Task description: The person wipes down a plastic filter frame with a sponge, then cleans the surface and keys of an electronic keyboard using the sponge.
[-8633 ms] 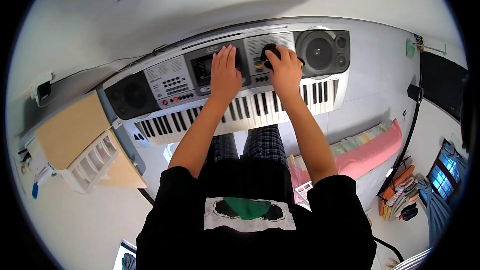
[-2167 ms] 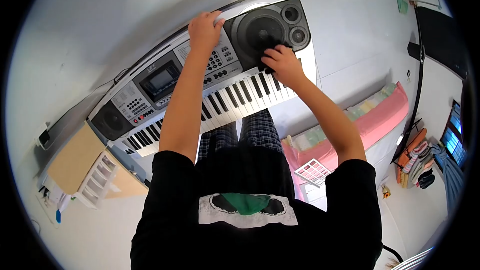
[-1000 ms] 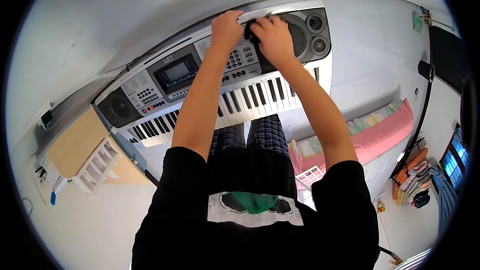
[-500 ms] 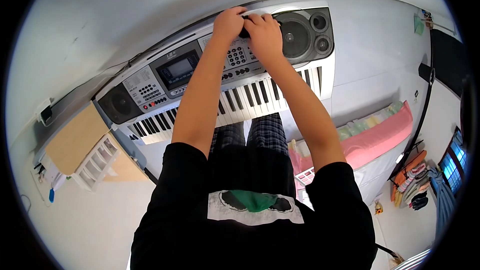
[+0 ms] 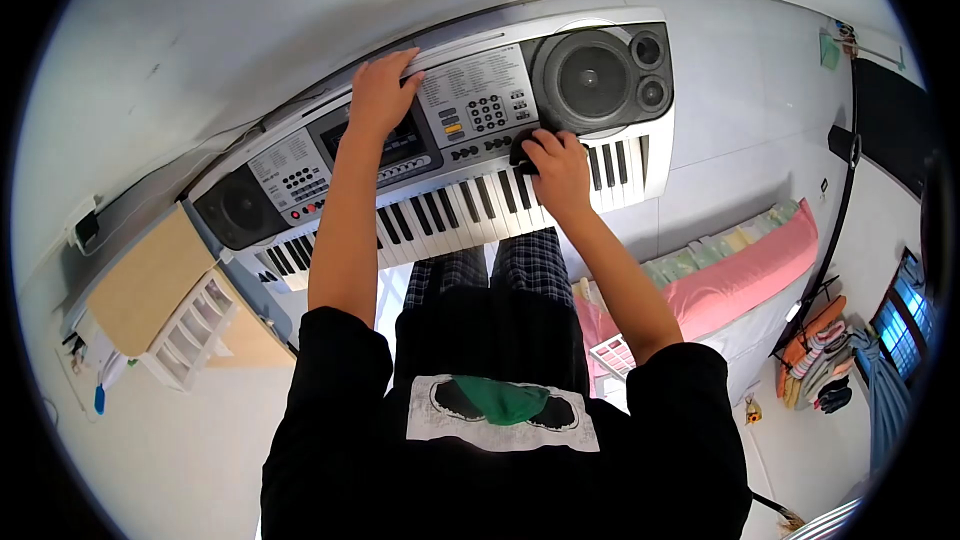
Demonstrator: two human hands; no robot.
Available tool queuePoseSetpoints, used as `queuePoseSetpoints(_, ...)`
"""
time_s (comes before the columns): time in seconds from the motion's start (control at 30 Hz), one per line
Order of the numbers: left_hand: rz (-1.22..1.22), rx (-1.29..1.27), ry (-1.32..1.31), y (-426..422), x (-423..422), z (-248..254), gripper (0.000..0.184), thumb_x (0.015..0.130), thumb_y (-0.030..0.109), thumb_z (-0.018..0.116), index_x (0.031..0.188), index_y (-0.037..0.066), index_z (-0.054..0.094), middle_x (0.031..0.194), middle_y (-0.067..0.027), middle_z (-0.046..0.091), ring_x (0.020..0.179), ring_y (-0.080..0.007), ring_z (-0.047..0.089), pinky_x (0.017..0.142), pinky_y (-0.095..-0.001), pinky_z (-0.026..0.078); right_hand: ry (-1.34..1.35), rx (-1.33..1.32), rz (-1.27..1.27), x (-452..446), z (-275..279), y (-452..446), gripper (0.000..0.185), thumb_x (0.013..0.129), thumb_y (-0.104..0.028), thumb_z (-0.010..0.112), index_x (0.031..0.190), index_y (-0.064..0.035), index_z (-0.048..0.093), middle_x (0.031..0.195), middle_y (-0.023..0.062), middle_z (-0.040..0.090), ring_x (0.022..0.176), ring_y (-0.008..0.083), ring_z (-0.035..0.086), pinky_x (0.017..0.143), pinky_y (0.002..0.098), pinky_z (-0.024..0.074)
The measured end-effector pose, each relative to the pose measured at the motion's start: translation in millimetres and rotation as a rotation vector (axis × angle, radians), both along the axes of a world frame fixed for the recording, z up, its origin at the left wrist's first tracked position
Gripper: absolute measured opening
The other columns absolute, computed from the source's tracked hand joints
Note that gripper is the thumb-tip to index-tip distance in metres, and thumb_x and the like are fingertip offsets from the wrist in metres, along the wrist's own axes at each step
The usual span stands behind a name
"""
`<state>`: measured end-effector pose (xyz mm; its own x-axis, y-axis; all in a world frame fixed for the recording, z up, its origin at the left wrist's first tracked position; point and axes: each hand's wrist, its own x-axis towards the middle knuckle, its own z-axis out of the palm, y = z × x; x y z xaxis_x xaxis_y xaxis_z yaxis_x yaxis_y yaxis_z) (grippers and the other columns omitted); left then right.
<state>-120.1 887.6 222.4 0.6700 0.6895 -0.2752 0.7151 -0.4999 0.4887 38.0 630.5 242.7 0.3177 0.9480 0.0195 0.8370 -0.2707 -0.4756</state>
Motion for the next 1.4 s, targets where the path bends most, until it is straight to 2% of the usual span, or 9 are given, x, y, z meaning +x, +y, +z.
queuePoseSetpoints(0.1,-0.007,-0.02,-0.054,2,-4,-5,0.039,0.089,0.034,0.06,0.124,0.016,0.06,0.126,-0.008,0.06,0.119,-0.0263,0.053,0.105,-0.0487,0.033,-0.081,0.041,-0.039,4,4,32,0.034,0.064,0.001,0.065,0.096,-0.0111,0.064,0.111,0.0037,0.06,0.096,0.0308,0.053,0.081,0.0422,0.0449)
queuePoseSetpoints(0.17,-0.006,-0.054,-0.053,5,-4,-5,0.04,0.089,0.035,0.06,0.125,0.016,0.059,0.125,-0.007,0.06,0.119,-0.0256,0.053,0.105,-0.0487,0.032,-0.099,0.073,-0.076,10,-2,64,0.046,0.058,0.002,0.066,0.102,-0.0117,0.065,0.111,0.0051,0.062,0.096,0.0313,0.054,0.082,0.043,0.0462)
queuePoseSetpoints(0.27,-0.01,-0.037,-0.039,3,-4,-10,0.041,0.089,0.035,0.06,0.126,0.017,0.058,0.125,-0.0056,0.061,0.118,-0.0245,0.053,0.105,-0.0482,0.032,-0.123,0.098,-0.108,22,3,110,0.045,0.059,0.001,0.067,0.102,-0.011,0.066,0.111,0.0055,0.063,0.094,0.0311,0.056,0.082,0.0404,0.0476)
queuePoseSetpoints(0.57,-0.017,0.124,-0.066,-6,-3,-8,0.039,0.088,0.034,0.063,0.123,0.018,0.059,0.121,-0.0041,0.062,0.114,-0.0237,0.055,0.103,-0.0478,0.033,-0.116,-0.026,-0.16,-9,-4,27,0.043,0.058,0.001,0.068,0.098,-0.0127,0.068,0.11,0.0029,0.063,0.095,0.0295,0.055,0.081,0.0423,0.0476)
queuePoseSetpoints(0.83,-0.034,0.116,-0.071,-5,-6,-7,0.039,0.089,0.032,0.062,0.124,0.016,0.059,0.122,-0.0059,0.062,0.114,-0.0271,0.055,0.1,-0.0439,0.036,-0.181,0.09,-0.192,17,-6,111,0.038,0.061,-0.001,0.066,0.097,-0.0121,0.068,0.108,0.0023,0.064,0.094,0.0294,0.056,0.081,0.0411,0.0474)
queuePoseSetpoints(0.97,-0.032,0.11,-0.058,-2,-4,-13,0.038,0.088,0.034,0.062,0.123,0.018,0.06,0.121,-0.0033,0.063,0.113,-0.0254,0.056,0.101,-0.0468,0.035,-0.142,0.139,-0.174,20,-9,105,0.039,0.061,0.0,0.066,0.098,-0.0117,0.067,0.107,0.0018,0.063,0.093,0.0292,0.055,0.081,0.0415,0.0472)
queuePoseSetpoints(1.03,-0.05,0.137,-0.052,-5,-7,-11,0.039,0.089,0.034,0.061,0.124,0.018,0.059,0.122,-0.0031,0.062,0.113,-0.0255,0.056,0.101,-0.0463,0.035,-0.101,0.095,-0.167,10,1,79,0.043,0.058,0.004,0.064,0.099,-0.0085,0.067,0.107,0.0069,0.064,0.093,0.0314,0.055,0.082,0.0384,0.0478)
queuePoseSetpoints(1.17,-0.015,0.117,-0.019,-6,-3,-7,0.039,0.09,0.033,0.061,0.125,0.018,0.059,0.123,-0.0035,0.062,0.113,-0.0265,0.056,0.1,-0.0448,0.036,-0.086,0.029,-0.22,-7,-4,35,0.043,0.058,0.004,0.065,0.099,-0.0097,0.067,0.111,0.0043,0.063,0.094,0.0318,0.054,0.083,0.0389,0.0481)
queuePoseSetpoints(1.4,-0.013,0.095,-0.075,-4,-6,-9,0.038,0.088,0.035,0.062,0.122,0.019,0.061,0.119,-0.0051,0.063,0.111,-0.0263,0.056,0.097,-0.0442,0.037,-0.147,0.026,-0.351,-2,-8,69,0.041,0.061,-0.001,0.07,0.101,-0.0123,0.068,0.11,0.0034,0.063,0.096,0.0301,0.055,0.082,0.0416,0.0478)
